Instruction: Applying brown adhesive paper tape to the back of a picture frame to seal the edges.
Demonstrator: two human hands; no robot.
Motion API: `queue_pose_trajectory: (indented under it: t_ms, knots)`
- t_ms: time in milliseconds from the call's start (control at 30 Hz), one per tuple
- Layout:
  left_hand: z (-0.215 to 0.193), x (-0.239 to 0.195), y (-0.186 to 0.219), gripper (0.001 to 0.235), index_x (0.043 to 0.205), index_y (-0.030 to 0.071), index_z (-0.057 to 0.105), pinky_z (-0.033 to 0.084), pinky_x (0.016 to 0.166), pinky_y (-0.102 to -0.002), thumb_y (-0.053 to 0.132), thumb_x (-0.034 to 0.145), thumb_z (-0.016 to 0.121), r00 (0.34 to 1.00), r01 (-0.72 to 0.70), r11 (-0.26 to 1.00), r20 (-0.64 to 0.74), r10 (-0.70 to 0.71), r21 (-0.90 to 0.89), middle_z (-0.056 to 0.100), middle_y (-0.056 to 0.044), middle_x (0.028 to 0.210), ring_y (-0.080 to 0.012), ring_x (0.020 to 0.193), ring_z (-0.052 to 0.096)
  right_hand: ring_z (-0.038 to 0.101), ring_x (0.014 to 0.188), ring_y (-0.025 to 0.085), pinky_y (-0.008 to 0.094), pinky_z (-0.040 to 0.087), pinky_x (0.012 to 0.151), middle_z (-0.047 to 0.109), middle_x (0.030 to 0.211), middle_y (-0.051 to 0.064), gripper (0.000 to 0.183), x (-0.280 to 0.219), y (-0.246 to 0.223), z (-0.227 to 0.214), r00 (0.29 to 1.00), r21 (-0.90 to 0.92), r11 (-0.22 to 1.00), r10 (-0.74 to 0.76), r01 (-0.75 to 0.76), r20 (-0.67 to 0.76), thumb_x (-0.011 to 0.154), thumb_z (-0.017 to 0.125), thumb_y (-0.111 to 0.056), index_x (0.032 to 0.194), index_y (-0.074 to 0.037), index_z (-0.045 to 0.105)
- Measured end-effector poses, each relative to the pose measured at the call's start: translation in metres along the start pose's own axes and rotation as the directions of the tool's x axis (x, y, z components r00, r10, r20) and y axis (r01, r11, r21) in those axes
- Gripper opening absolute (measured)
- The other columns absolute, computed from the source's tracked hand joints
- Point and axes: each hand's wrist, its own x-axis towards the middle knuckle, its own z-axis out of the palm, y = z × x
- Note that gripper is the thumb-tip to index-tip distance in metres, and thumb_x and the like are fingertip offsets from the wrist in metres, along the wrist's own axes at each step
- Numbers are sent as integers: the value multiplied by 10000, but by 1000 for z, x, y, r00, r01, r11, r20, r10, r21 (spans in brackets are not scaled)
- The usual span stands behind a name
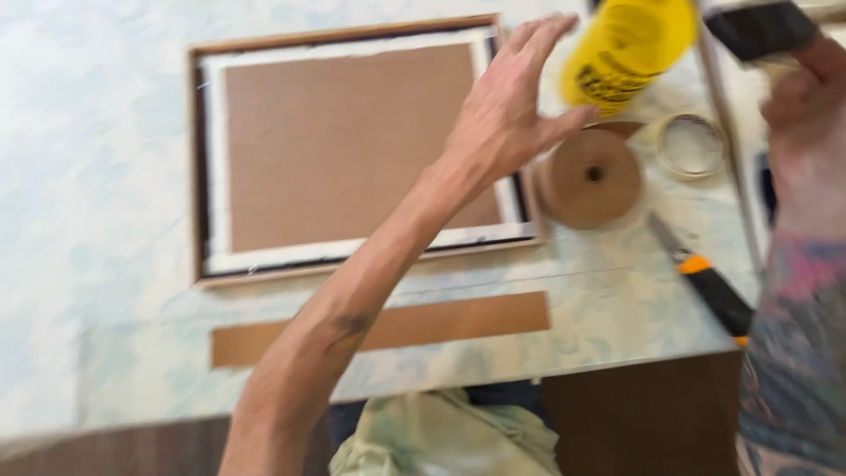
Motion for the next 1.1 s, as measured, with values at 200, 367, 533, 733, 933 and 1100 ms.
queue_pose_trajectory:
  t_ms: [200,367,533,733,933,1100]
  knots:
    - [-197,-196,55,185,1140,72,711,597,933,-318,67,959,751,978,147,984,-162,-130,103,735,-82,1107,-209,1007,718,477,709,4,149,362,619,617,1176,-150,206,-193,-18,102,955,-6,999,51,-51,292,1063,544,-418,1243,-322,566]
    - [-220,-327,30,243,1152,53,750,582,935,-346,49,910,764,858,499,780,-345,-381,379,730,-122,1125,-232,1039,685,685,554,230,268,558,426,715,899,157,111,-308,-20,190,924,-189,981,28,48,381,1045,587,-162,1084,-72,639]
    - [-192,-354,19,325,1203,117,743,507,925,-453,275,922,779,894,446,640,-271,-358,626,667,-81,1264,-249,1094,629,778,685,301,306,666,592,745,901,249,145,-369,-6,253,774,-220,955,-16,200,633,1024,586,-114,1050,26,617]
    - [-186,-358,29,143,1117,147,754,427,939,-406,188,985,716,923,382,664,-298,-243,643,697,4,1207,-211,1078,646,804,901,307,325,720,793,731,1045,229,145,-396,24,271,615,-140,927,-112,347,781,1040,571,-82,1116,30,624]
    - [-174,-368,16,152,1059,194,779,433,990,-372,193,907,787,913,379,679,-372,-165,629,694,8,1155,-177,1113,666,801,770,223,293,644,654,802,876,96,118,-418,47,290,630,-266,770,-217,580,746,931,759,-134,1025,-63,760]
    - [-175,-368,15,146,1053,184,784,436,995,-378,187,907,789,913,374,699,-372,-164,609,701,4,1155,-187,1120,669,796,773,177,283,632,678,802,867,43,94,-426,49,303,597,-245,736,-259,631,759,947,757,-147,1036,-117,764]
